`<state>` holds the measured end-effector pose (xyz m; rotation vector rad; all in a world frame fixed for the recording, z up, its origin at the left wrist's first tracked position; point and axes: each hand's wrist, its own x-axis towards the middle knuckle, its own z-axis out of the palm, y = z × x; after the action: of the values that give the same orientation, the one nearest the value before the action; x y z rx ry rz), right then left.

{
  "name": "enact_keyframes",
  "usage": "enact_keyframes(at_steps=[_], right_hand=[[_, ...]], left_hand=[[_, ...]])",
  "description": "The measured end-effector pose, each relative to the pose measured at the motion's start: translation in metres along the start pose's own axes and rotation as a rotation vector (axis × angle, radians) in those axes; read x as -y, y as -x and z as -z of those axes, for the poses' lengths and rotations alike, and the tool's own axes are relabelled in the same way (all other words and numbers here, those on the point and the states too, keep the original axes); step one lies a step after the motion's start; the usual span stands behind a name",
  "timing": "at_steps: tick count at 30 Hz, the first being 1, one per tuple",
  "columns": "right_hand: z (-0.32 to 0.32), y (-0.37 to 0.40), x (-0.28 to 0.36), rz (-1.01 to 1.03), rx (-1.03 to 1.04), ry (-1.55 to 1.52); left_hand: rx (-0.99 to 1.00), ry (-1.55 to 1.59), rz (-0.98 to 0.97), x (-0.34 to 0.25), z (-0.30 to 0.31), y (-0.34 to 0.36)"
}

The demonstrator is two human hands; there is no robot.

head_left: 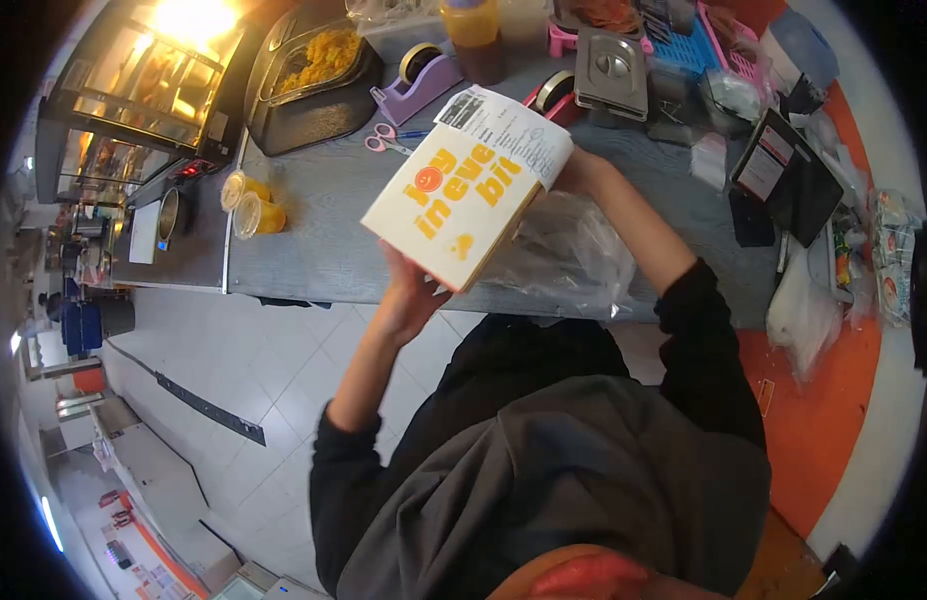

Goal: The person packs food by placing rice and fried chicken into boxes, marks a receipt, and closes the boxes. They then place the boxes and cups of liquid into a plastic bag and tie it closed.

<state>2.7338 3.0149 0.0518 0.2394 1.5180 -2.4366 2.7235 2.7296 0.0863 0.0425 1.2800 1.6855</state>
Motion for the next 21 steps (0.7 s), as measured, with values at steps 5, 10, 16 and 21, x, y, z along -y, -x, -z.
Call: enact_keyframes(at_steps=[5,10,16,21], right_hand=[[0.026,-0.024,-0.018,-0.063,0.034,0.003],[0.054,0.006,-0.008,-0.086,0.098,0.064],[0.089,0.072,-0.002,-0.114,0.112,0.149],[0.150,0.093,-0.003,-0.139,0.053,0.245]], left_hand=[[-0.019,0.182,-0.184,0.047,-0.001,-0.049],[-0.159,0.340,-0.270,0.069,-0.046,-0.042],[-0.066,0.609,-0.185,0.075,-0.115,-0.031],[0.009,0.834,-0.066,0.114,-0.174,-0.046]])
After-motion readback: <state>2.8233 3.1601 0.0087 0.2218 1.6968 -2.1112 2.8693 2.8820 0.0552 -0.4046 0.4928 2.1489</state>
